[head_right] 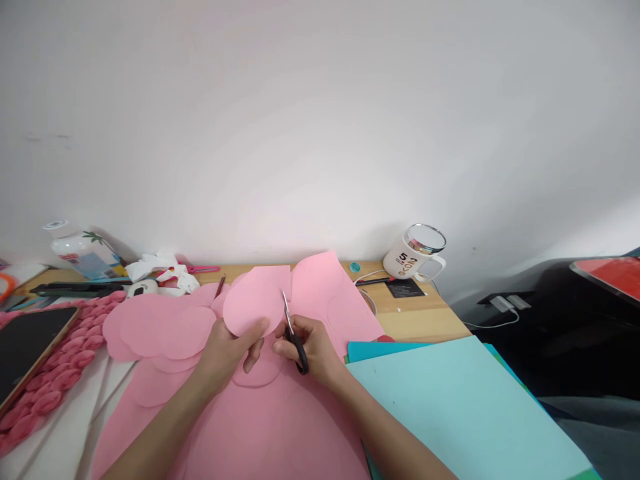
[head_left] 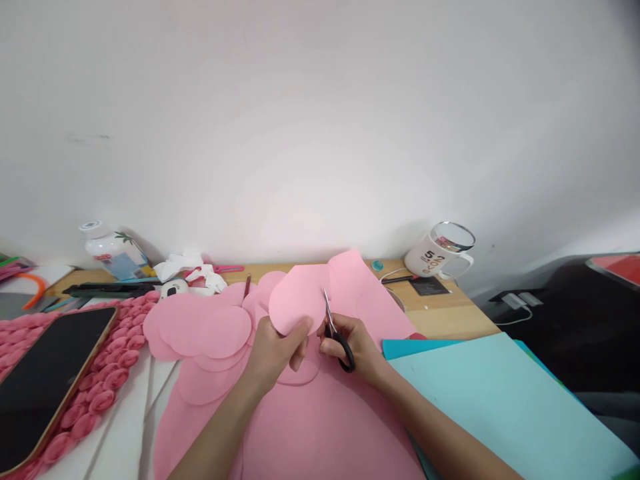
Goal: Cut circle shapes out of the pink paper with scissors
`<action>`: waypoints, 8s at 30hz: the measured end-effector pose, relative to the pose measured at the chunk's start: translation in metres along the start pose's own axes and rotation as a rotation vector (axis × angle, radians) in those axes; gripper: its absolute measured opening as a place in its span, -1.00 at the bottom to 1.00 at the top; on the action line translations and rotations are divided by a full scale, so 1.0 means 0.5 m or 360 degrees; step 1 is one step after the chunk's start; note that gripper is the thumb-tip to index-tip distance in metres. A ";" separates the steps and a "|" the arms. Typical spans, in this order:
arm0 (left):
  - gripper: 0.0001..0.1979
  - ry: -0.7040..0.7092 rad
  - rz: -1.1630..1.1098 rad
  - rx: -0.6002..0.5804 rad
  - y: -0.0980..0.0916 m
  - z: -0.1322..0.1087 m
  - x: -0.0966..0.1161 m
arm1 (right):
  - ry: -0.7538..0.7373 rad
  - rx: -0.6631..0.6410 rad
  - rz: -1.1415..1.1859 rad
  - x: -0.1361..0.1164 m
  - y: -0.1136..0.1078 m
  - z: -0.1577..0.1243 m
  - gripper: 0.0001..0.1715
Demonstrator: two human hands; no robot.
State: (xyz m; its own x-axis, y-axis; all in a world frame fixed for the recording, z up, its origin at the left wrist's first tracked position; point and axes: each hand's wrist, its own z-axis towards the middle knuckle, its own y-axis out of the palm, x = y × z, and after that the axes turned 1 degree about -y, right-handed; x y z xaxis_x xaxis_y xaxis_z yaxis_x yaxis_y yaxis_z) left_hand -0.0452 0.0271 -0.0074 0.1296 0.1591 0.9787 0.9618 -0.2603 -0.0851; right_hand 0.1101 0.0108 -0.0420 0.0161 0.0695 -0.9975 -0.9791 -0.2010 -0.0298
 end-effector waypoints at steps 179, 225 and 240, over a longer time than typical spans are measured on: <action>-0.50 -0.0064 -0.0004 0.0000 -0.001 0.004 0.000 | -0.0058 0.0006 0.0098 -0.006 0.004 0.002 -0.56; -0.50 0.0165 -0.0083 -0.0031 -0.010 0.008 -0.013 | 0.0011 0.0014 0.0038 0.003 0.007 -0.001 -0.76; -0.48 0.0059 0.0073 -0.0085 -0.010 0.007 -0.008 | -0.0072 0.0039 0.0102 -0.007 0.005 0.002 -0.55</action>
State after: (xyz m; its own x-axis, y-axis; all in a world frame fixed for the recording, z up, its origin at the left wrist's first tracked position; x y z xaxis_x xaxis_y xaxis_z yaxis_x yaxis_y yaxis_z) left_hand -0.0497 0.0313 -0.0115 0.1634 0.1107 0.9803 0.9406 -0.3173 -0.1210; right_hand 0.1072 0.0111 -0.0386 -0.0554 0.1016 -0.9933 -0.9825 -0.1828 0.0361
